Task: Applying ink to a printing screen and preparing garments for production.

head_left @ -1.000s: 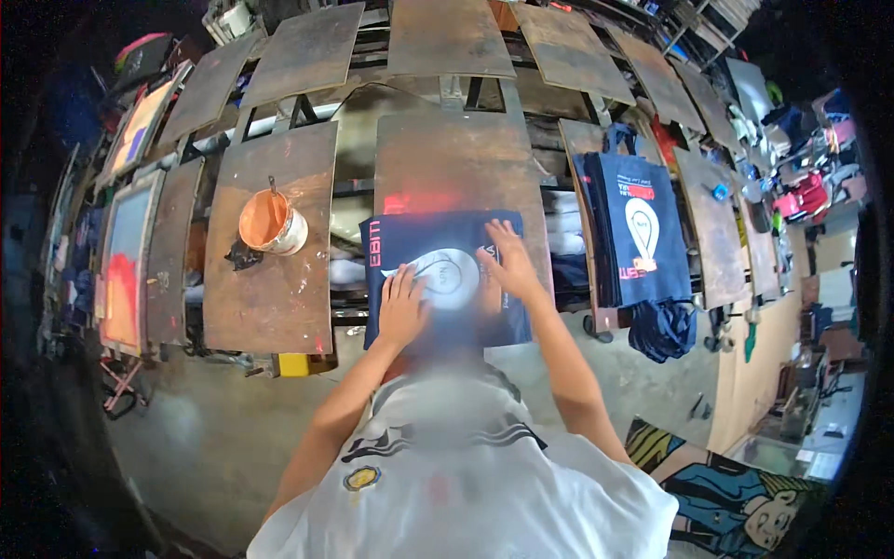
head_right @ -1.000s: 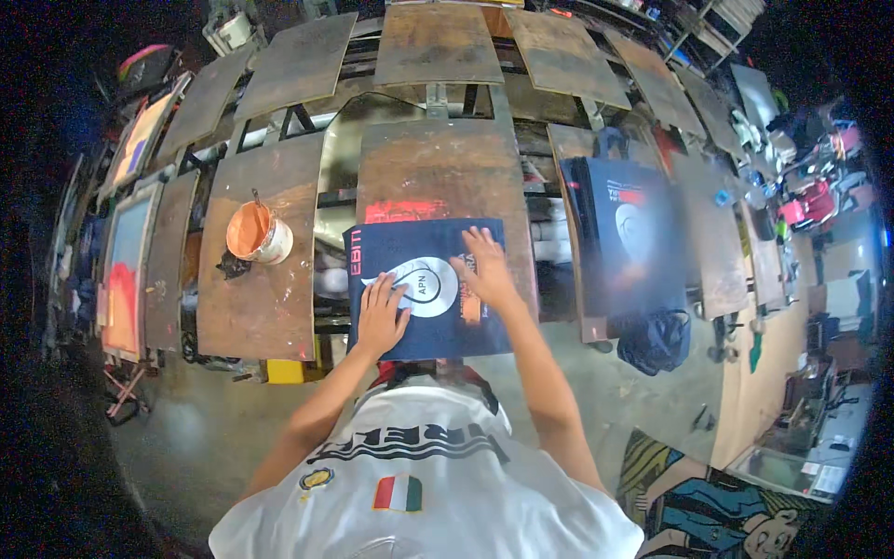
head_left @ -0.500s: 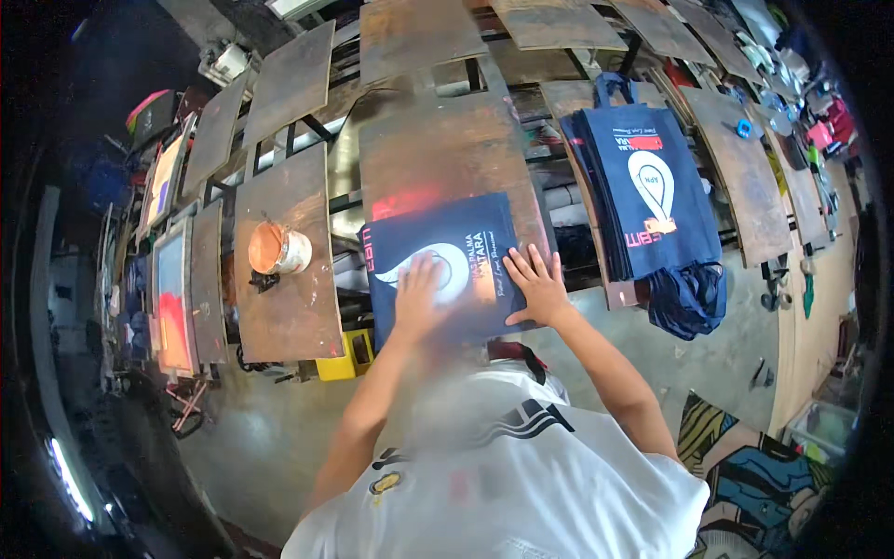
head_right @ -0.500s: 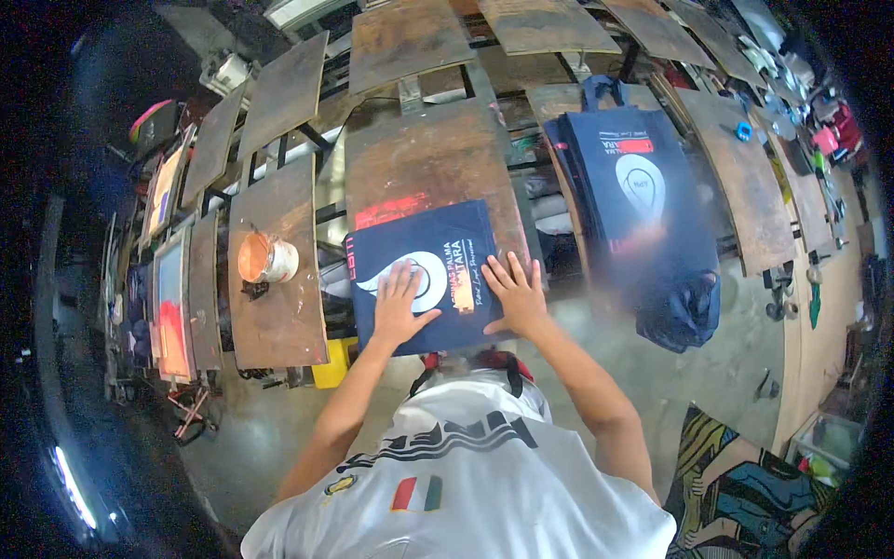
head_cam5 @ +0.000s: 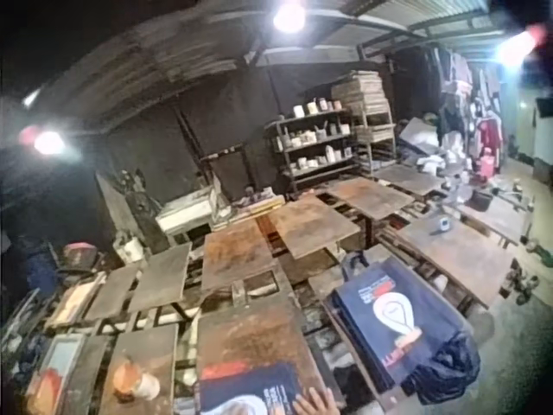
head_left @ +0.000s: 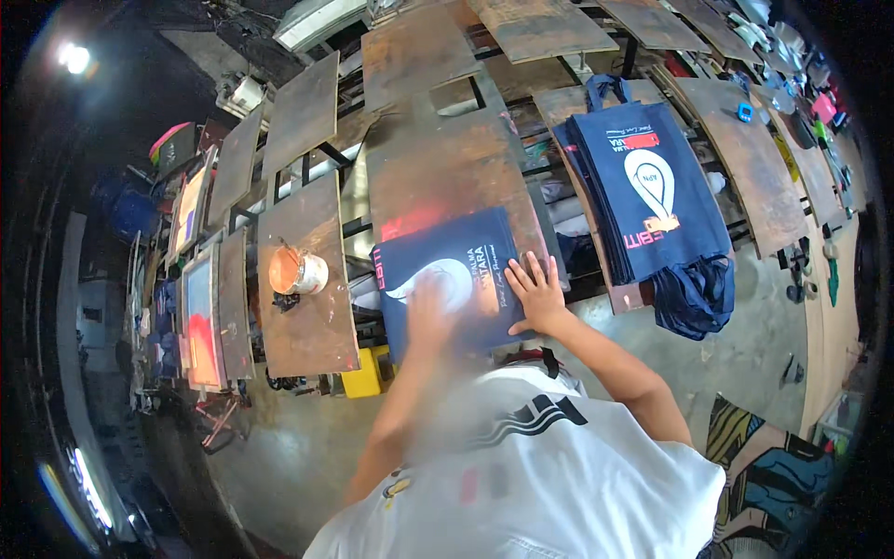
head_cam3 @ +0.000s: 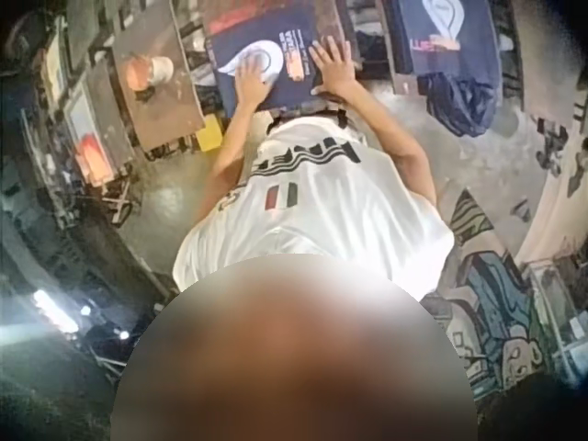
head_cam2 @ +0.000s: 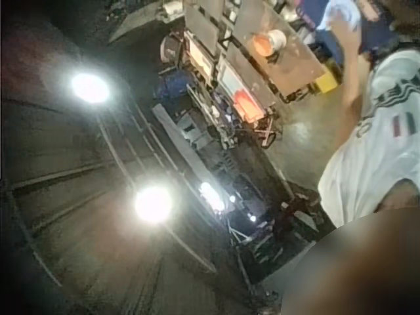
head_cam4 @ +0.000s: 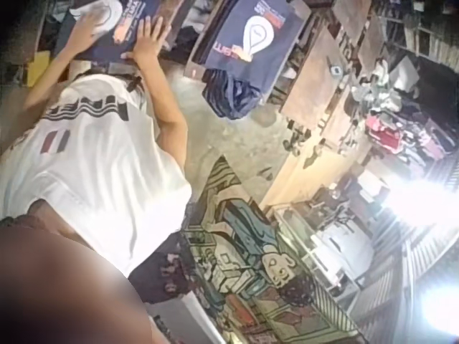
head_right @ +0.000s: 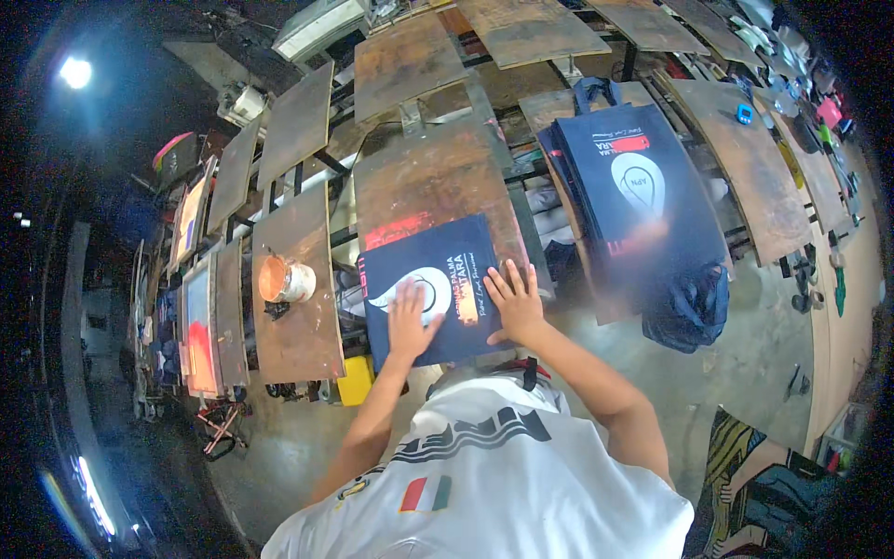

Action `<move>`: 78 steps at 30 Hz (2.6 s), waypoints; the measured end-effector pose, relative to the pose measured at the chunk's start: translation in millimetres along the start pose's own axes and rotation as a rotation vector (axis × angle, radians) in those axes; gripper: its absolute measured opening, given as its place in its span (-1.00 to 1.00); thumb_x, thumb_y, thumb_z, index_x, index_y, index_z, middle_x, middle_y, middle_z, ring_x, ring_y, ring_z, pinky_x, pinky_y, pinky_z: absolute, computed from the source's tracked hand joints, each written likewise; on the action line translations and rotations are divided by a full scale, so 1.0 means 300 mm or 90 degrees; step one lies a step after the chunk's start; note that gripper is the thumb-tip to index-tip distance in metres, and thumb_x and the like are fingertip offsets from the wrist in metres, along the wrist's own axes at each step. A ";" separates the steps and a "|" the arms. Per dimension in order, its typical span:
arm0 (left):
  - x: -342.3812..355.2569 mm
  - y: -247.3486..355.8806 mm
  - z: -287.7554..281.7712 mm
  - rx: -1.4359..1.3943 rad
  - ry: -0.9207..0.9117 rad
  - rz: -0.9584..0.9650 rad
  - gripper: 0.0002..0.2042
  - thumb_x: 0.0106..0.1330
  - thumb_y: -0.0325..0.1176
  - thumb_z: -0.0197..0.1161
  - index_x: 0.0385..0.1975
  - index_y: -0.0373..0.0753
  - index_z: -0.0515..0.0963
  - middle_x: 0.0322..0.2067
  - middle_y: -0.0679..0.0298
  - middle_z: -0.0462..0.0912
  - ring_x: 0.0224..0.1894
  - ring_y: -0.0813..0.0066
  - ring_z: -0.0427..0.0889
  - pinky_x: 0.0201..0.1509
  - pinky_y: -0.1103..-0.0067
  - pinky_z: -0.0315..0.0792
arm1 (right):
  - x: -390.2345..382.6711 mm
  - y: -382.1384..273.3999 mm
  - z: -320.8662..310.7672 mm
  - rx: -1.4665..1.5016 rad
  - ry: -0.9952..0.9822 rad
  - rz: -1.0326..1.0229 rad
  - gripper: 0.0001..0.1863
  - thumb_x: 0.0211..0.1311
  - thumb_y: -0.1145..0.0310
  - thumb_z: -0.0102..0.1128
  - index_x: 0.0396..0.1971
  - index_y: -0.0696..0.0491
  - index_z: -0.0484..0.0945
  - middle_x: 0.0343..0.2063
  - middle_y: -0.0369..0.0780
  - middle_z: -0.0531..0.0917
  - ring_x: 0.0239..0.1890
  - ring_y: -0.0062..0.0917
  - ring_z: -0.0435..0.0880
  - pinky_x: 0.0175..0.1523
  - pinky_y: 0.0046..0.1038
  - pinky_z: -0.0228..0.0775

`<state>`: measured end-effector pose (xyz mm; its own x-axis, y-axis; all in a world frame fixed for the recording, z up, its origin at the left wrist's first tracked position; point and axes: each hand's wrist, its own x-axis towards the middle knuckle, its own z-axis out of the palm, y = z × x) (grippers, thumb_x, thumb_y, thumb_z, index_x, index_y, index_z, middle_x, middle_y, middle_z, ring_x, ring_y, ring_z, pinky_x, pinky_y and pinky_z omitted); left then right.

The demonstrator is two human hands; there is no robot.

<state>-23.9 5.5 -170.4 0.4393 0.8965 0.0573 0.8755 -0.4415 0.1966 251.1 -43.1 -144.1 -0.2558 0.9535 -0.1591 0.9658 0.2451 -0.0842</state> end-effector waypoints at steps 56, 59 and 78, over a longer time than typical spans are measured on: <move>0.084 -0.384 -0.052 0.111 0.096 -0.225 -0.24 0.40 0.17 -0.01 0.47 -0.17 0.07 0.50 0.08 -0.04 0.54 -0.01 -0.16 0.50 -0.01 -0.20 | 0.414 0.033 -0.198 -0.092 -0.242 -0.013 0.61 -0.60 0.01 0.73 0.53 -0.18 -0.26 0.55 -0.35 -0.22 0.55 -0.05 -0.30 0.46 0.27 -0.41; 0.057 -0.210 -0.063 0.121 0.116 -0.076 -0.28 0.38 0.10 0.06 0.43 -0.21 0.16 0.50 0.05 -0.04 0.53 -0.05 -0.11 0.51 0.05 -0.14 | 0.409 0.042 -0.178 -0.093 -0.217 -0.016 0.62 -0.62 0.00 0.73 0.53 -0.18 -0.26 0.55 -0.35 -0.22 0.55 -0.05 -0.30 0.46 0.27 -0.40; -0.325 -0.141 -0.031 -0.030 0.036 -0.191 -0.29 0.39 -0.03 0.13 0.46 -0.21 0.09 0.49 0.02 -0.04 0.51 -0.12 -0.08 0.47 0.08 -0.05 | 0.359 0.037 -0.136 -0.093 -0.083 -0.036 0.42 -0.51 0.06 0.67 0.49 -0.07 -0.02 0.52 -0.24 -0.06 0.55 -0.09 -0.21 0.49 0.20 -0.32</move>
<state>-105.7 -62.9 -175.1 0.1498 0.9877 0.0441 0.9534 -0.1561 0.2583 236.0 69.3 -122.1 -0.3039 0.9093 -0.2844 0.9432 0.3292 0.0448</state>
